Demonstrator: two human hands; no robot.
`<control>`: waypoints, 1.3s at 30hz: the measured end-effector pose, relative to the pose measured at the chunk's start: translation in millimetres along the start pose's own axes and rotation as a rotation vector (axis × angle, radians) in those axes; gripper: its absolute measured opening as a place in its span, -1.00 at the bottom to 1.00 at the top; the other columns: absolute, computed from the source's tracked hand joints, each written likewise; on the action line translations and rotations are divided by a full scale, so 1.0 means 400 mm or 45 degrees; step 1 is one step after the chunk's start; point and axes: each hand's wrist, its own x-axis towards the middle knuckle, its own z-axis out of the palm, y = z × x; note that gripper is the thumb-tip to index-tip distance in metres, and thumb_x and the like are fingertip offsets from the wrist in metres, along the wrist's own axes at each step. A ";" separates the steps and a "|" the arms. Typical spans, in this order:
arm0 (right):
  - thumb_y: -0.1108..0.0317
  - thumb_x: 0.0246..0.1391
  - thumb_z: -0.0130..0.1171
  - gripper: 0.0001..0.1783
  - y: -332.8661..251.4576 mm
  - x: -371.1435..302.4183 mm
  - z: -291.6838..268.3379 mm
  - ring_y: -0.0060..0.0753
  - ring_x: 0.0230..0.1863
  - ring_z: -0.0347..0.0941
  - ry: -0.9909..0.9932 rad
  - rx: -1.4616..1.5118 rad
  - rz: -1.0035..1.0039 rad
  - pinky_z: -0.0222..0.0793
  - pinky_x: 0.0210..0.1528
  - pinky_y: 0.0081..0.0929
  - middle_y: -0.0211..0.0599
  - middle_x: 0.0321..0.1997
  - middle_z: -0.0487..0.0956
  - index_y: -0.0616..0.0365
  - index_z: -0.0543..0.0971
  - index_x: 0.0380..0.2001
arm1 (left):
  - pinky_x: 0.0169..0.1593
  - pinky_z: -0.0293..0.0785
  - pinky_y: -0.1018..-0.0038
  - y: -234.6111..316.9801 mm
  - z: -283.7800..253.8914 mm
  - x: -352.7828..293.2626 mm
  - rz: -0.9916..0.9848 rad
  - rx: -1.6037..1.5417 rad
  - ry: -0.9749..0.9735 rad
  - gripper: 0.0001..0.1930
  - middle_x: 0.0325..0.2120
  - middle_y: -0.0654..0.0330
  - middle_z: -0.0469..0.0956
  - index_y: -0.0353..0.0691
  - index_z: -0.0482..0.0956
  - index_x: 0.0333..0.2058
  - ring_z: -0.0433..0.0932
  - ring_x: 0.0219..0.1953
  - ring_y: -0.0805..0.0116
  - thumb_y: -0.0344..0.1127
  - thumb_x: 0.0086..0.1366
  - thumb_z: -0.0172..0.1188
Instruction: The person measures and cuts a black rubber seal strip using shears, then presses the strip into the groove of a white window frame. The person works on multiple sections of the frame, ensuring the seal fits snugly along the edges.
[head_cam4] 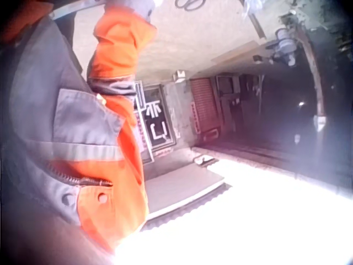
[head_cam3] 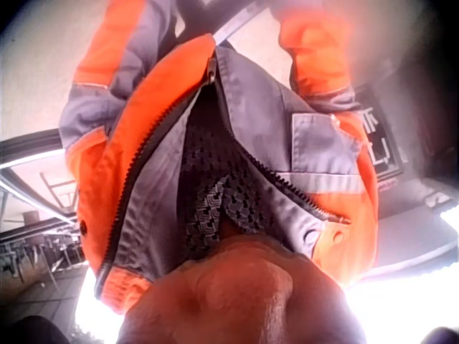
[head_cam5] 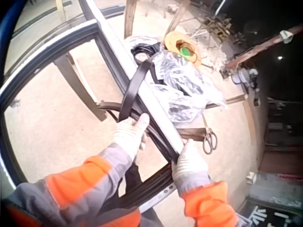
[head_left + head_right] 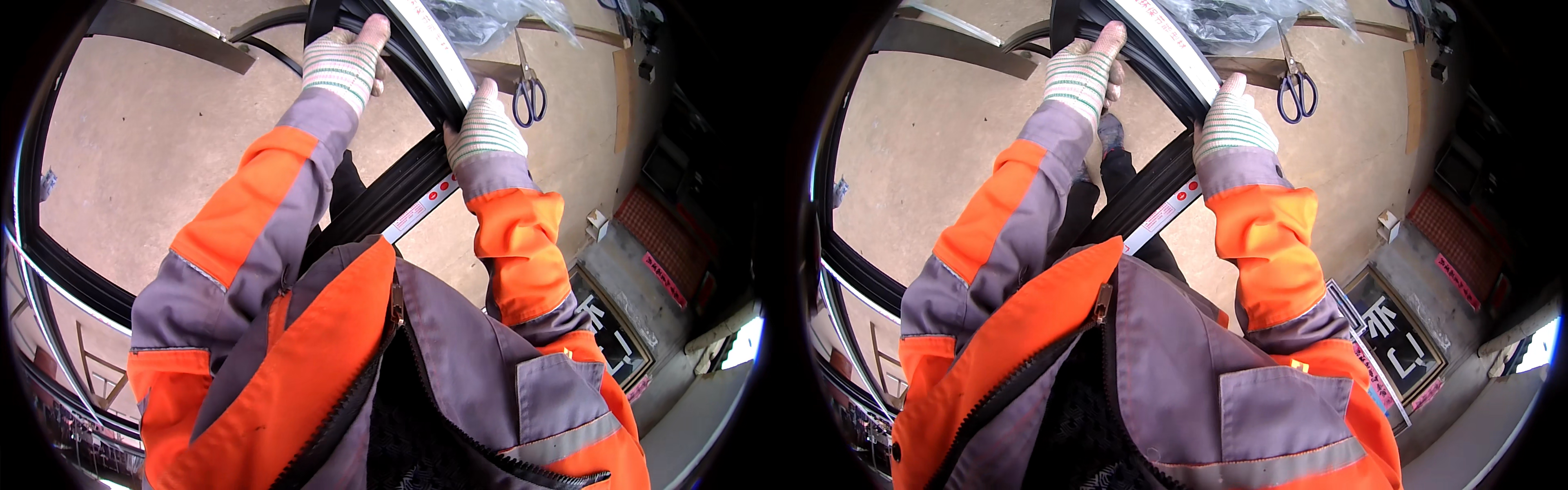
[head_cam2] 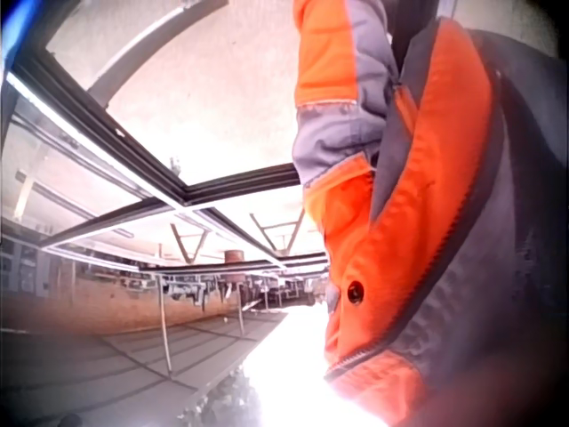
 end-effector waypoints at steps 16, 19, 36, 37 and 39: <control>0.13 0.00 0.35 -0.19 0.027 0.012 0.029 0.06 0.00 0.60 -0.117 0.188 0.203 0.52 0.02 -0.19 0.14 -0.02 0.58 0.26 0.25 0.24 | -0.70 0.24 0.53 0.006 -0.002 -0.005 -0.044 -0.056 -0.033 -0.51 -0.72 0.27 0.45 -0.20 0.46 -0.48 0.33 -0.79 0.52 0.15 0.28 0.31; 0.06 0.02 0.31 -0.24 0.011 0.020 -0.008 0.05 -0.04 0.62 -0.230 0.075 0.239 0.54 -0.01 -0.18 0.09 -0.08 0.63 0.30 0.31 0.16 | -0.69 0.25 0.53 0.012 -0.003 -0.011 -0.026 -0.045 -0.003 -0.51 -0.71 0.27 0.45 -0.21 0.46 -0.48 0.34 -0.78 0.52 0.15 0.27 0.31; 0.07 0.00 0.36 -0.36 0.022 0.020 -0.015 0.03 -0.10 0.64 -0.201 0.056 0.116 0.54 -0.03 -0.22 0.14 -0.14 0.64 0.27 0.42 0.02 | -0.65 0.41 0.49 0.003 -0.009 0.001 -0.009 -0.004 -0.010 -0.48 -0.71 0.12 0.52 -0.39 0.52 -0.47 0.45 -0.76 0.42 0.07 0.29 0.31; 0.08 0.00 0.36 -0.36 0.020 0.018 -0.013 0.04 -0.10 0.63 -0.145 0.067 0.073 0.54 -0.02 -0.22 0.15 -0.13 0.63 0.27 0.43 0.02 | -0.66 0.41 0.49 0.003 -0.013 0.001 -0.009 0.005 0.001 -0.48 -0.71 0.12 0.52 -0.38 0.52 -0.48 0.45 -0.76 0.42 0.07 0.29 0.31; 0.08 0.01 0.37 -0.37 0.010 0.014 -0.009 0.06 -0.08 0.62 -0.034 0.087 -0.015 0.53 -0.01 -0.21 0.17 -0.11 0.62 0.27 0.43 0.02 | -0.68 0.39 0.48 0.009 -0.008 -0.002 -0.026 -0.019 0.013 -0.48 -0.71 0.13 0.51 -0.37 0.52 -0.48 0.44 -0.77 0.43 0.07 0.29 0.31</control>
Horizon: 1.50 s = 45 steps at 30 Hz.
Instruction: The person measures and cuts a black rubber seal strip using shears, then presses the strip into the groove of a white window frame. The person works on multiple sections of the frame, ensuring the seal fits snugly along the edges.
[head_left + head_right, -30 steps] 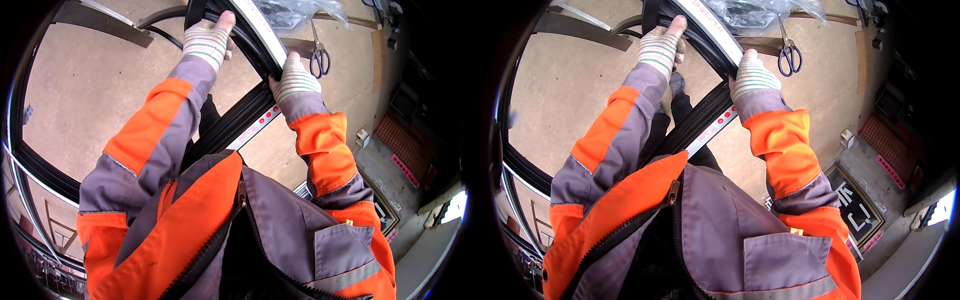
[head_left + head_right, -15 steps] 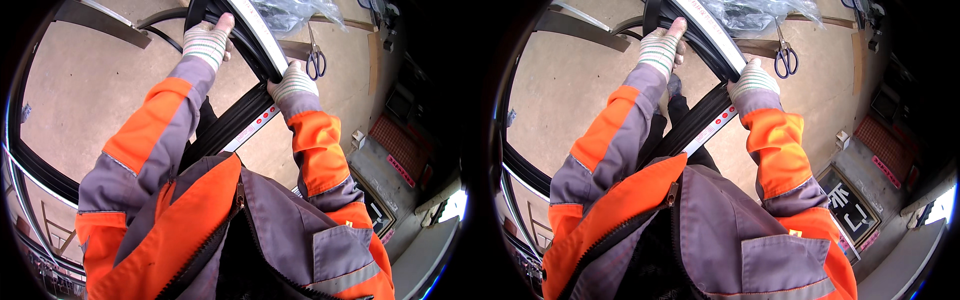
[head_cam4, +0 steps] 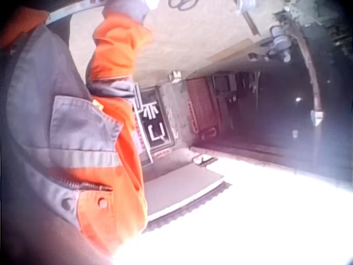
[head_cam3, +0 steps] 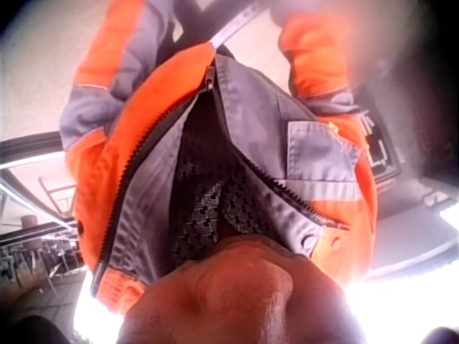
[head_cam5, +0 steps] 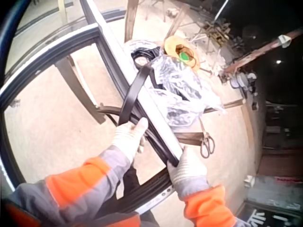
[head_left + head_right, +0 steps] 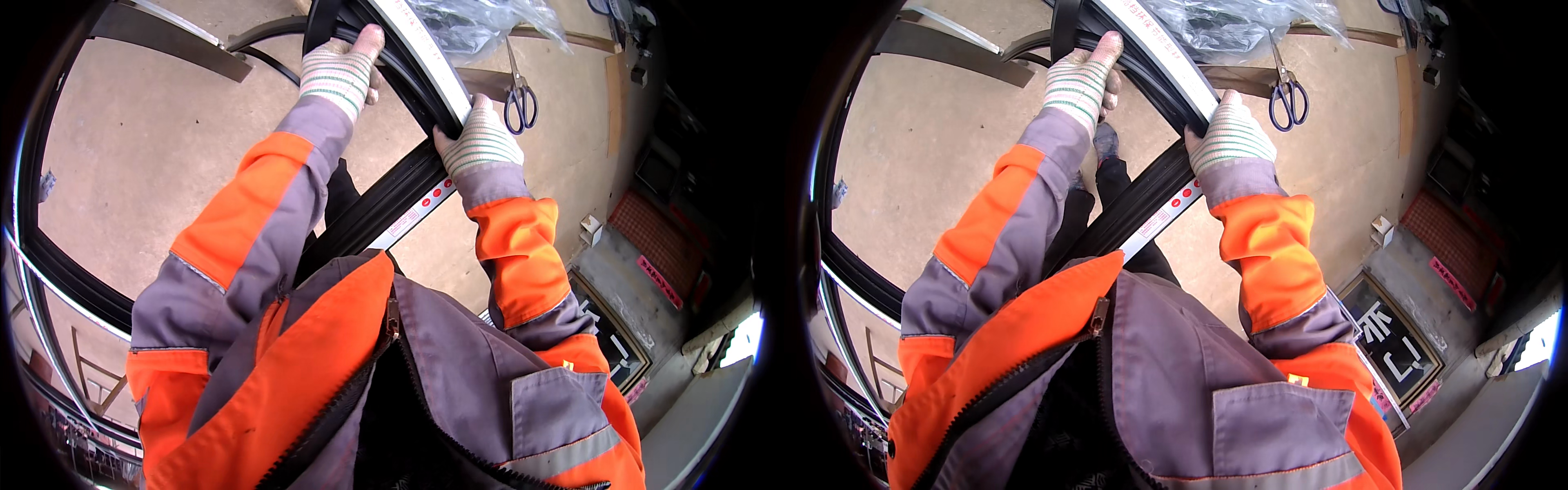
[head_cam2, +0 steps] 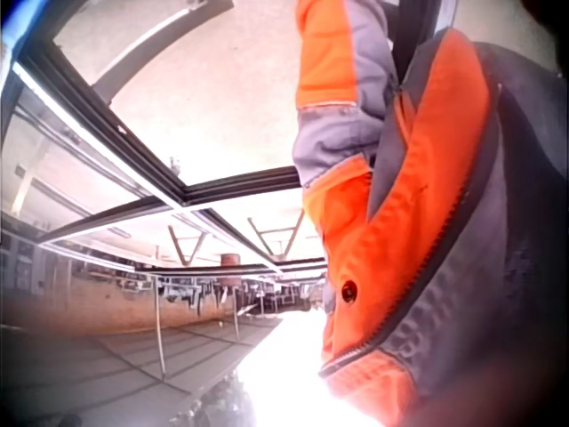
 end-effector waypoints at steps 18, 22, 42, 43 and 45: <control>-0.06 -0.01 0.40 -0.31 -0.043 0.052 0.011 0.11 -0.22 0.64 0.168 0.152 -0.193 0.55 -0.15 -0.16 0.16 -0.25 0.63 0.31 0.43 -0.06 | -0.71 0.37 0.46 0.016 0.018 -0.005 0.019 0.025 0.032 -0.49 -0.72 0.10 0.50 -0.40 0.51 -0.47 0.43 -0.77 0.41 0.05 0.32 0.30; -0.07 -0.01 0.40 -0.32 -0.035 0.057 0.020 0.12 -0.20 0.63 0.179 0.183 -0.208 0.55 -0.13 -0.16 0.15 -0.24 0.63 0.30 0.43 -0.09 | -0.71 0.36 0.45 0.007 0.019 0.000 0.025 -0.009 0.044 -0.48 -0.72 0.10 0.49 -0.40 0.50 -0.48 0.42 -0.77 0.41 0.04 0.32 0.30; -0.13 0.03 0.35 -0.31 -0.055 0.043 -0.026 0.07 -0.10 0.62 0.005 0.180 -0.101 0.53 -0.06 -0.15 0.06 -0.12 0.63 0.24 0.44 -0.03 | -0.72 0.34 0.45 0.021 0.027 -0.018 -0.074 -0.195 0.039 -0.56 -0.71 0.12 0.47 -0.35 0.48 -0.40 0.37 -0.79 0.41 0.00 0.36 0.25; -0.11 0.03 0.35 -0.31 -0.057 0.041 -0.017 0.07 -0.10 0.62 0.033 0.193 -0.092 0.53 -0.07 -0.15 0.07 -0.11 0.62 0.24 0.43 -0.01 | -0.72 0.33 0.45 0.025 0.029 -0.021 -0.071 -0.193 0.049 -0.56 -0.71 0.12 0.47 -0.34 0.47 -0.42 0.37 -0.79 0.41 0.00 0.36 0.25; -0.07 0.02 0.37 -0.30 -0.062 0.042 0.001 0.08 -0.11 0.61 0.114 0.215 -0.117 0.53 -0.08 -0.14 0.09 -0.10 0.59 0.26 0.41 0.02 | -0.72 0.33 0.45 0.027 0.030 -0.023 -0.071 -0.198 0.062 -0.56 -0.71 0.12 0.47 -0.33 0.46 -0.43 0.37 -0.79 0.40 -0.01 0.36 0.25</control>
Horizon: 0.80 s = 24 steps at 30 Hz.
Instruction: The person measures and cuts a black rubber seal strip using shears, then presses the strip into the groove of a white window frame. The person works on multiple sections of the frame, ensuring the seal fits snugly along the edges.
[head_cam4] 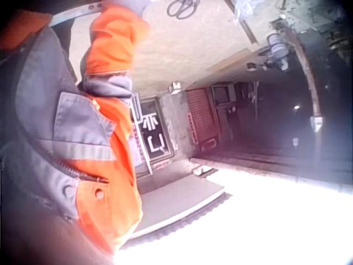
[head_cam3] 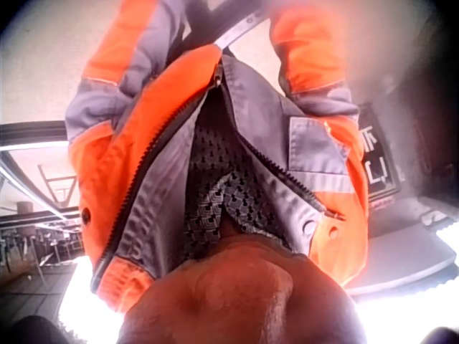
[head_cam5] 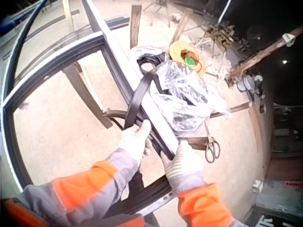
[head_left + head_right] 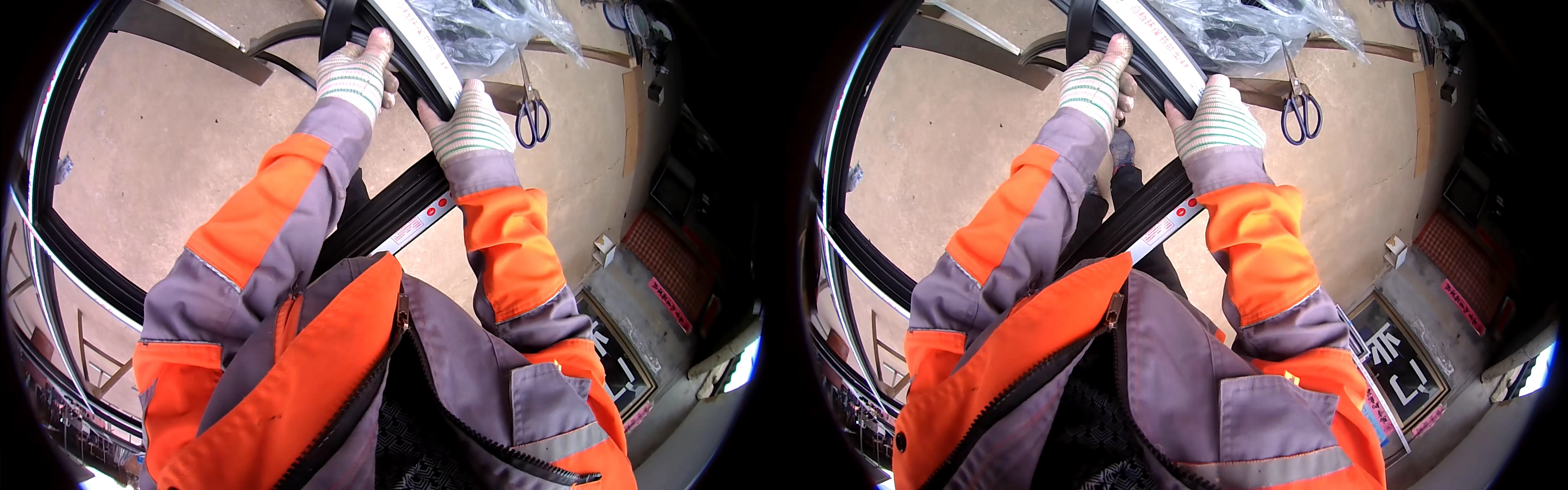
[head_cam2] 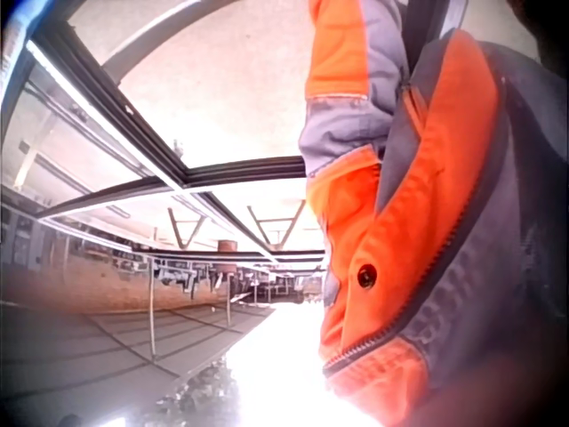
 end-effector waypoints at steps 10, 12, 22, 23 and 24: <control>-0.12 -0.01 0.37 -0.29 -0.035 0.044 0.005 0.21 -0.22 0.64 0.119 -0.157 -0.124 0.56 -0.16 -0.12 0.16 -0.23 0.65 0.27 0.42 -0.06 | -0.73 0.32 0.42 0.011 0.007 -0.006 -0.003 0.000 0.026 -0.57 -0.72 0.10 0.47 -0.41 0.50 -0.34 0.38 -0.79 0.35 -0.04 0.38 0.23; -0.12 -0.01 0.37 -0.31 -0.030 0.044 0.006 0.19 -0.22 0.64 0.114 -0.191 -0.132 0.56 -0.17 -0.11 0.16 -0.21 0.65 0.26 0.42 -0.08 | -0.72 0.33 0.42 0.012 0.004 -0.006 -0.008 0.065 0.015 -0.56 -0.72 0.10 0.48 -0.40 0.51 -0.35 0.38 -0.80 0.35 -0.02 0.39 0.22; -0.07 -0.03 0.41 -0.28 -0.013 0.073 0.039 0.15 -0.20 0.64 0.125 -0.175 -0.259 0.57 -0.14 -0.12 0.10 -0.18 0.64 0.25 0.40 -0.02 | -0.70 0.32 0.49 -0.015 -0.032 0.019 0.063 0.182 -0.028 -0.47 -0.70 0.14 0.54 -0.34 0.50 -0.38 0.42 -0.79 0.42 0.13 0.38 0.17; -0.06 -0.04 0.43 -0.25 -0.015 0.082 0.044 0.14 -0.16 0.63 0.104 -0.156 -0.294 0.57 -0.11 -0.11 0.11 -0.13 0.63 0.28 0.38 0.01 | -0.70 0.32 0.50 -0.020 -0.043 0.023 0.073 0.192 -0.013 -0.47 -0.70 0.15 0.54 -0.33 0.50 -0.38 0.42 -0.79 0.42 0.14 0.38 0.16; -0.08 -0.03 0.42 -0.26 -0.012 0.067 0.017 0.15 -0.14 0.62 0.049 -0.171 -0.173 0.55 -0.06 -0.13 0.09 -0.11 0.63 0.24 0.39 0.02 | -0.68 0.33 0.52 -0.020 -0.036 0.027 0.062 0.225 -0.145 -0.46 -0.67 0.15 0.56 -0.35 0.53 -0.33 0.44 -0.77 0.45 0.16 0.38 0.15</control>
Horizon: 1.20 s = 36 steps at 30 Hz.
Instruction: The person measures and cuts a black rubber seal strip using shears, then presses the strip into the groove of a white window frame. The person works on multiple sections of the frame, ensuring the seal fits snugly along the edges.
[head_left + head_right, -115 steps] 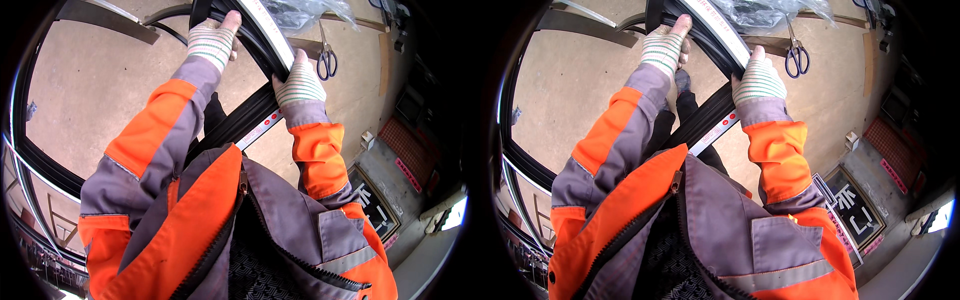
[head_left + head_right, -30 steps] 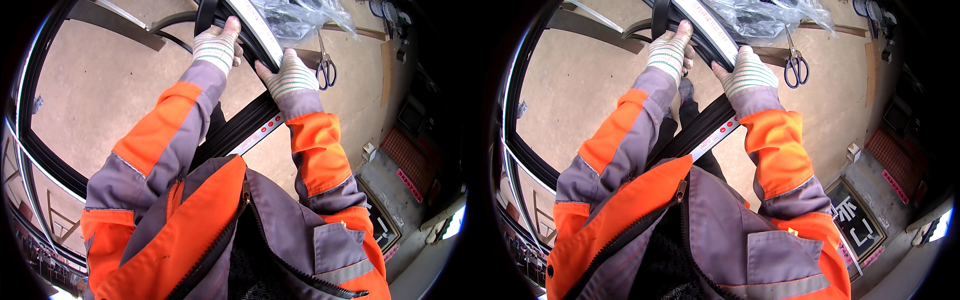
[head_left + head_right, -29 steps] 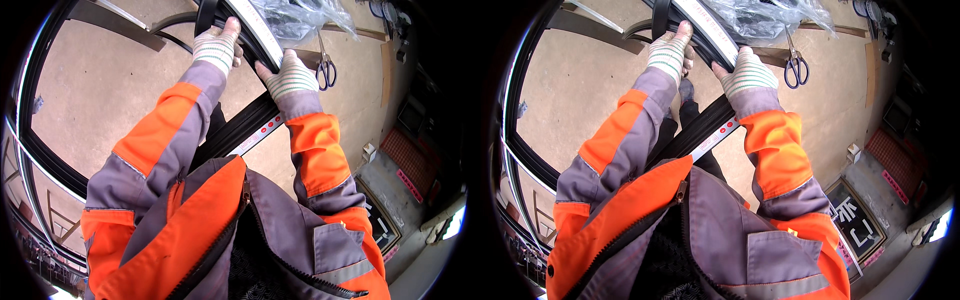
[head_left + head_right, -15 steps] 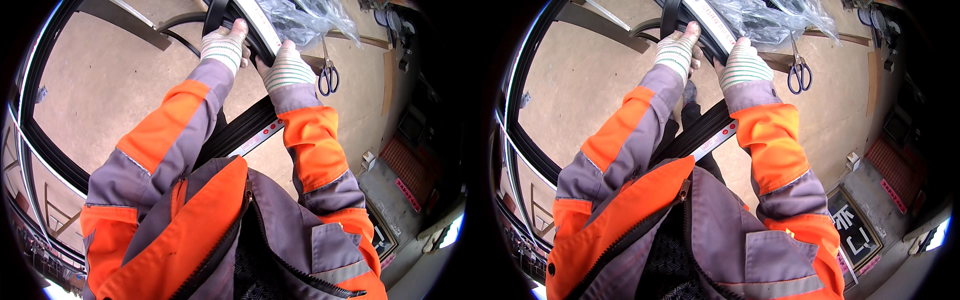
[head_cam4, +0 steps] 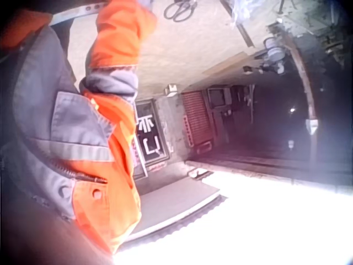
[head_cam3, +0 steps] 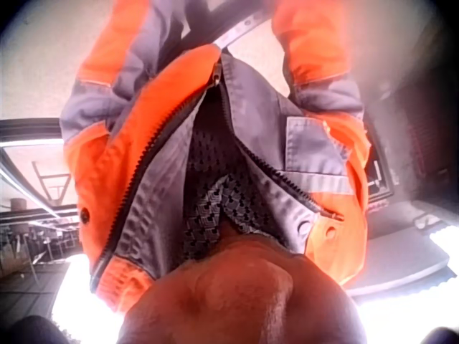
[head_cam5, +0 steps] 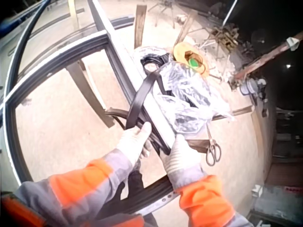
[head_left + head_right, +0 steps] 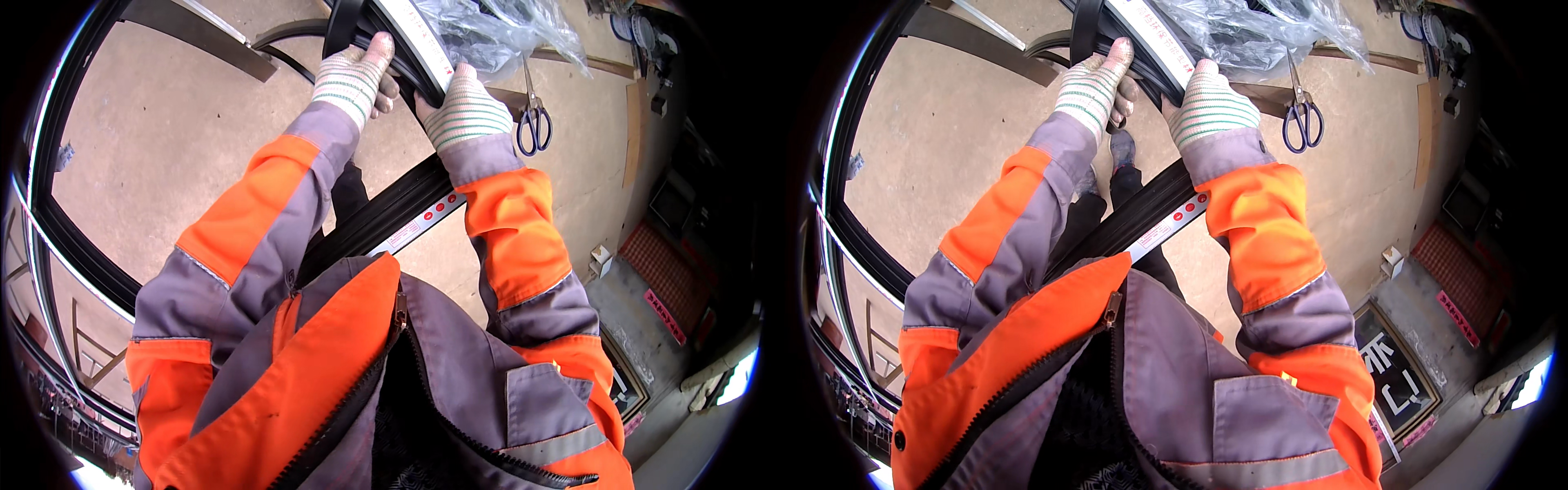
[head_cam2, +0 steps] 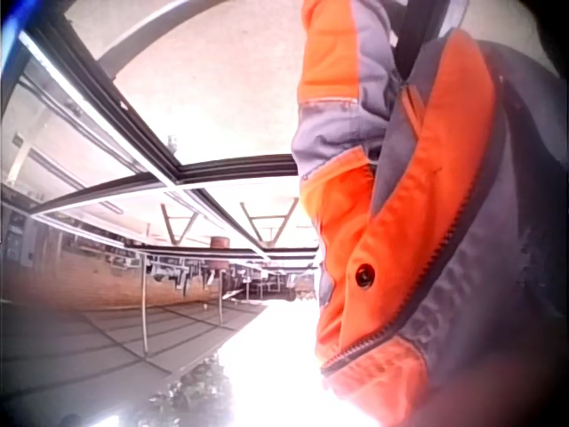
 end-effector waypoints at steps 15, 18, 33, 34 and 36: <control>0.13 -0.04 0.42 -0.21 0.067 -0.079 0.020 0.12 -0.08 0.60 0.113 0.364 -0.034 0.52 -0.04 -0.19 0.16 -0.06 0.59 0.27 0.34 0.18 | 0.24 0.37 0.16 0.025 -0.025 -0.046 1.771 1.372 -0.176 -0.39 0.08 0.14 0.50 -0.08 0.54 0.09 0.47 0.15 0.12 -0.21 0.00 0.46; 0.13 0.00 0.39 -0.28 0.108 -0.129 0.032 0.04 -0.09 0.60 0.082 0.470 0.010 0.51 -0.02 -0.23 0.16 -0.08 0.59 0.33 0.40 0.14 | 0.43 0.09 0.09 0.025 0.002 -0.010 1.797 1.676 -0.339 -0.16 0.21 0.17 0.41 -0.01 0.40 0.23 0.35 0.30 0.17 -0.11 -0.09 0.50; 0.07 0.40 -0.01 -0.53 0.139 -0.142 0.106 -0.60 -0.45 0.44 0.681 1.812 0.750 0.41 -0.31 -0.56 -0.30 -0.45 0.63 0.28 0.65 -0.30 | -0.25 0.46 0.31 0.111 0.105 0.026 2.195 1.793 -0.678 -0.82 -0.49 0.21 0.54 -0.25 0.61 -0.22 0.53 -0.38 0.29 -0.33 0.27 0.13; 0.04 0.39 0.00 -0.51 0.141 -0.138 0.117 -0.55 -0.43 0.47 0.680 1.772 0.738 0.43 -0.27 -0.53 -0.26 -0.42 0.65 0.29 0.66 -0.29 | -0.23 0.42 0.20 0.107 0.104 0.027 2.161 1.765 -0.693 -0.85 -0.48 0.16 0.46 -0.15 0.55 -0.30 0.51 -0.35 0.17 -0.29 0.21 0.05; -0.01 0.37 0.02 -0.47 0.145 -0.128 0.138 -0.46 -0.38 0.54 0.677 1.693 0.707 0.48 -0.19 -0.47 -0.18 -0.36 0.69 0.31 0.68 -0.28 | -0.21 0.43 0.23 0.106 0.104 0.025 2.095 1.871 -0.717 -0.89 -0.47 0.17 0.48 -0.12 0.54 -0.34 0.52 -0.35 0.20 -0.29 0.21 0.07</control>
